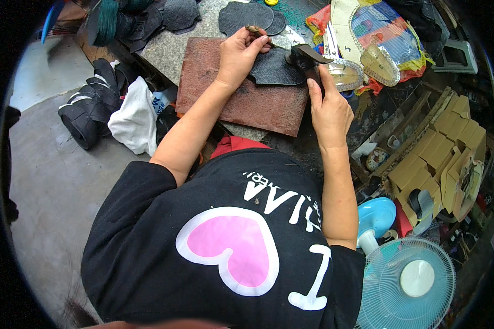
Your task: The person repeatedly uses a hammer to tap a small metal tool against a black shoe sole placed on a wooden block. They adjust the sole and tool between taps, working on the same piece throughout the clip.
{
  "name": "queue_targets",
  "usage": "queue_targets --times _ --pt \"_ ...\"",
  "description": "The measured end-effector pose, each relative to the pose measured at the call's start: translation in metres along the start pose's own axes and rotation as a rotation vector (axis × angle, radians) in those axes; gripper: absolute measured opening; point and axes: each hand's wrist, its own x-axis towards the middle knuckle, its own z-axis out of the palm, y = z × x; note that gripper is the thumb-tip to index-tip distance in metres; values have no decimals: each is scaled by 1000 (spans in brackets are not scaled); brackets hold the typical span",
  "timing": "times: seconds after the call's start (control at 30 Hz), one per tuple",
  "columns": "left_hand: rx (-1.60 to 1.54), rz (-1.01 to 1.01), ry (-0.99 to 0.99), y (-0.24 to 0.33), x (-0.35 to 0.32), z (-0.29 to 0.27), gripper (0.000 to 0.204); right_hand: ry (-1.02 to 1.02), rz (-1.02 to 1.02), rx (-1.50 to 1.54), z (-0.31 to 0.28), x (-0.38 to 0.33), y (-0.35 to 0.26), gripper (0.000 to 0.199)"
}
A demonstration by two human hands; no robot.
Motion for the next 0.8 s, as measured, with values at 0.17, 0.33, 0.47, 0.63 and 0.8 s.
queue_targets --times 0.17,0.33,0.47,0.63,0.8 --pt "189 88 -29 6 -3 2 12 -11 35 -2 0 2 -4 42" --pt "544 572 7 10 -3 8 13 122 -101 210 -47 13 -36 35" --pt "610 676 -35 12 -7 13 10 419 -380 968 -78 9 -64 43" --pt "690 737 -55 13 -9 14 13 87 -80 -38 -48 6 -41 40" --pt "559 527 27 5 -8 12 12 -16 24 -91 -13 1 1 41"
